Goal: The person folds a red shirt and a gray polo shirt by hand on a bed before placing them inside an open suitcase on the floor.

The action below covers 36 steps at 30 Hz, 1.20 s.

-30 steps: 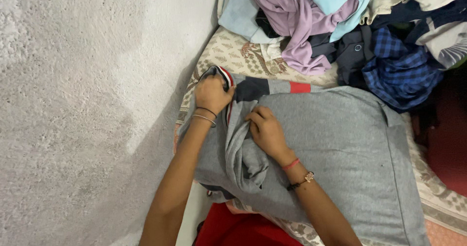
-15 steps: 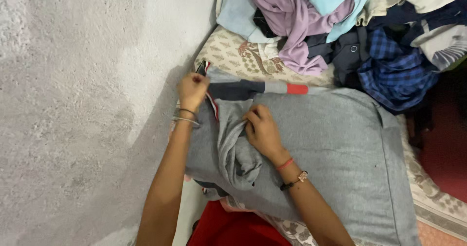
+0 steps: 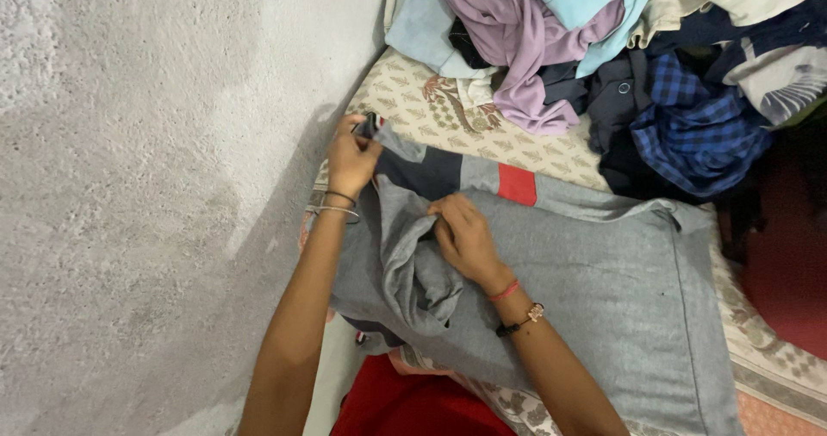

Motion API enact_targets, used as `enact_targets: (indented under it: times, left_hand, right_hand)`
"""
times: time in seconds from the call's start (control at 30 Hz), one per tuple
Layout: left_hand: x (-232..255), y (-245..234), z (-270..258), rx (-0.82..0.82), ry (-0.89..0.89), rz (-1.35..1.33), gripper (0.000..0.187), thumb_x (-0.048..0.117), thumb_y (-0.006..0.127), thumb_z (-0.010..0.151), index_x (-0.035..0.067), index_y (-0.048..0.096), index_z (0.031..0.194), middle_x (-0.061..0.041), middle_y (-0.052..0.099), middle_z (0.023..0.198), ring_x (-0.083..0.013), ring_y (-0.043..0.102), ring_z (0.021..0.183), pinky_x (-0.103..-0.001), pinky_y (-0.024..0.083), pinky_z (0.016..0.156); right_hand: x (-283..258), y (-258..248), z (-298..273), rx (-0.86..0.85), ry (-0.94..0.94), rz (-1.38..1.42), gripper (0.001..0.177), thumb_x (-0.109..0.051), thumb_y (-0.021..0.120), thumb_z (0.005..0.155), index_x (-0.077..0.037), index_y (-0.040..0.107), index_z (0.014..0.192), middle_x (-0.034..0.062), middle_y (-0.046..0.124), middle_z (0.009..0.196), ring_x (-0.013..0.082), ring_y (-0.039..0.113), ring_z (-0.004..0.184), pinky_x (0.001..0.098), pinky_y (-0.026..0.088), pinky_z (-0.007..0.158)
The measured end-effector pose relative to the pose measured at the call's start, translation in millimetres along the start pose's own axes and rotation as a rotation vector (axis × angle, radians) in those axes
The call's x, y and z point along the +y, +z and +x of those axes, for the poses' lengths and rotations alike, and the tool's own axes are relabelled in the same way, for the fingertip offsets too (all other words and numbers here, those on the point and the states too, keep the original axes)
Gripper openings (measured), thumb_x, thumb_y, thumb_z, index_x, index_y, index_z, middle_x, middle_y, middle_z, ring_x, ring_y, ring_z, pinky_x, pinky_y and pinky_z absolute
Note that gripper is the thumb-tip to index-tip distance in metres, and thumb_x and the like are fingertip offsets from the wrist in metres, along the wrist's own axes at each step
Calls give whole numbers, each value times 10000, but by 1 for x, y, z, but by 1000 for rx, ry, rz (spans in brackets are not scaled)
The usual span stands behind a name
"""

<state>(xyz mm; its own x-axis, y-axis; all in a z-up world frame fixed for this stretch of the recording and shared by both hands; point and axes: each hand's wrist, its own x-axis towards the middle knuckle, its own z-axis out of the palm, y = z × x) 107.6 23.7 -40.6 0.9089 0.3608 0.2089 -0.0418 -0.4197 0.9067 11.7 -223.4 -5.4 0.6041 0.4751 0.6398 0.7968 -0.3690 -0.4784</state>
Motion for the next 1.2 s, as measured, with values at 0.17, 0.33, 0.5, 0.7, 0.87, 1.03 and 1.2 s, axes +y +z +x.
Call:
enact_targets:
  times: [0.17, 0.33, 0.5, 0.7, 0.87, 1.03, 1.2]
  left_hand:
    - [-8, -11, -19, 88, 78, 18, 233, 14, 644, 854, 32, 598, 1081, -185, 732, 872, -309, 740, 795, -395, 568, 720]
    - [-2, -27, -36, 1, 105, 245, 239, 152, 694, 772, 11, 673, 965, -207, 747, 887, -350, 735, 826, -425, 571, 759]
    - [34, -24, -19, -210, -108, 603, 485, 497, 682, 940, 28, 748, 833, -241, 752, 850, -357, 752, 807, -447, 593, 779]
    - [-3, 14, 19, 116, 200, 676, 310, 362, 780, 749, 53, 759, 766, -224, 727, 782, -413, 717, 731, -498, 575, 681]
    - [-40, 6, 27, 230, 76, 196, 257, 222, 739, 851, 41, 683, 1026, -187, 707, 822, -391, 728, 785, -490, 582, 751]
    - [18, -15, -4, 260, 431, 443, 461, 66, 761, 735, -29, 610, 1160, -258, 644, 1095, -445, 655, 876, -501, 541, 703]
    - [71, -3, -42, -207, 581, 388, 174, 101, 701, 858, 77, 698, 1031, -148, 689, 1030, -340, 684, 913, -448, 559, 804]
  right_hand:
    - [-2, 2, -7, -52, -52, 138, 264, 51, 585, 815, -34, 629, 1061, 163, 653, 1009, 347, 652, 953, 438, 532, 837]
    - [-6, 1, 0, -236, -58, 89, 213, -11, 628, 762, -38, 649, 971, 149, 657, 931, 368, 630, 887, 453, 496, 787]
    - [-14, 0, 3, -287, -67, 83, 196, -18, 613, 743, -47, 641, 935, 107, 662, 879, 323, 634, 850, 427, 465, 753]
    - [-15, 0, 6, -302, -86, 54, 191, -23, 614, 732, -60, 635, 917, 90, 655, 851, 305, 635, 846, 421, 454, 739]
    - [-16, 0, 5, -317, -75, 58, 192, -44, 636, 720, -63, 630, 911, 99, 652, 855, 317, 630, 851, 433, 441, 729]
    - [-12, -3, 5, -314, -68, 118, 268, -57, 640, 720, -39, 644, 987, 126, 652, 885, 336, 628, 882, 454, 461, 748]
    - [10, -2, -4, -62, 307, 191, 202, 6, 575, 831, -13, 651, 1018, 131, 675, 955, 313, 664, 881, 415, 535, 783]
